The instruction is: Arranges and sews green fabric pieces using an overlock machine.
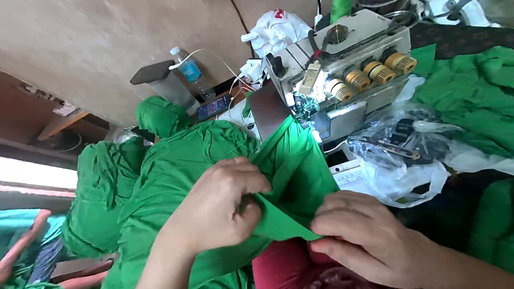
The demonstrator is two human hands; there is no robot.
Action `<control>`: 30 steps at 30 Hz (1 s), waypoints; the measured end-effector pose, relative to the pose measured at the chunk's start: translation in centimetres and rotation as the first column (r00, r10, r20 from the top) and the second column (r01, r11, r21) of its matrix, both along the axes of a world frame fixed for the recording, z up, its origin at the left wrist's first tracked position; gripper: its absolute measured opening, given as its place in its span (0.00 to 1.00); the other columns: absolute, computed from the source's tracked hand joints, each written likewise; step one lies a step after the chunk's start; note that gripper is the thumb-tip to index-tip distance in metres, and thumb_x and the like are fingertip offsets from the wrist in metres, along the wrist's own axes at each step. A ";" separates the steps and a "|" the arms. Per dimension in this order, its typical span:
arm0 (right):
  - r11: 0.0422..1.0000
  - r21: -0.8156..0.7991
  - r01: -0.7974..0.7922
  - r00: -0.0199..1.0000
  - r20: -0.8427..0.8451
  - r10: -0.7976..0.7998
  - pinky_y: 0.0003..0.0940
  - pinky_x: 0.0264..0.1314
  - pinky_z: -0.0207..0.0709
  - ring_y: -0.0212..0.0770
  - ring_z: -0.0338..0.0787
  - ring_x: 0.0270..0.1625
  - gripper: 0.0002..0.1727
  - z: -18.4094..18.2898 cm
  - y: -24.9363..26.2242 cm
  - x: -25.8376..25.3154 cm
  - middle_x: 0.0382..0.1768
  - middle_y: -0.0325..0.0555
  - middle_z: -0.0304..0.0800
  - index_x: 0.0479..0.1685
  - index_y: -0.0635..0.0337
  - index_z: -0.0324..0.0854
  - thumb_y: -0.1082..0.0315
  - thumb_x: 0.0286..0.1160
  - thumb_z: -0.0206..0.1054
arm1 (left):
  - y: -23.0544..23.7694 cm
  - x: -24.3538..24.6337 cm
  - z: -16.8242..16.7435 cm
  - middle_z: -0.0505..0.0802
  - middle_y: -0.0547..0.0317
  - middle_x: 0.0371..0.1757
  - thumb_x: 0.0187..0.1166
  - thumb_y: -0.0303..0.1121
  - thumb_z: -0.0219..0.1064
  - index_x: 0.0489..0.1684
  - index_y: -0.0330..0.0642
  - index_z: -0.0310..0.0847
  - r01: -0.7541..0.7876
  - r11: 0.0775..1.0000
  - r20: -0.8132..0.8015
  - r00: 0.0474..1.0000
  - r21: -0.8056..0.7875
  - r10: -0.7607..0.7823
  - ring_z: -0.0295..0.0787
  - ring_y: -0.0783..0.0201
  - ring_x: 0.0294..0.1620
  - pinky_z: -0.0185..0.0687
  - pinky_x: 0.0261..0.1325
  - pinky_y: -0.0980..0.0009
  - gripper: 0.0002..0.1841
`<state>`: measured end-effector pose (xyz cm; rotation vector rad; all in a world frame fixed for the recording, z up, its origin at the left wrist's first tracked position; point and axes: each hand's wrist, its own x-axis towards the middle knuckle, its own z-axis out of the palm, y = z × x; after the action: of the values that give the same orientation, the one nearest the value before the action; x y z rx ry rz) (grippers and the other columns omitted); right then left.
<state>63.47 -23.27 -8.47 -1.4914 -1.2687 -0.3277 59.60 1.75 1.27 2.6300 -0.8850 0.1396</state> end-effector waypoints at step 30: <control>0.984 -0.138 -0.113 0.989 -0.108 0.098 0.17 0.52 0.80 0.28 0.86 0.58 0.09 -0.6 -0.9 1.1 0.57 0.47 0.87 0.41 0.55 0.79 0.61 0.84 0.59 | -2.9 -3.1 -0.2 0.94 0.77 0.32 0.83 0.50 0.66 0.41 0.58 0.95 -0.107 0.992 0.009 0.994 -0.060 0.107 0.82 0.78 0.40 0.68 0.51 0.73 0.13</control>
<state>64.61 -24.22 -9.09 -1.5354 -1.3069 -0.0909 56.50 -1.18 1.08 2.6237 -0.7320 0.2065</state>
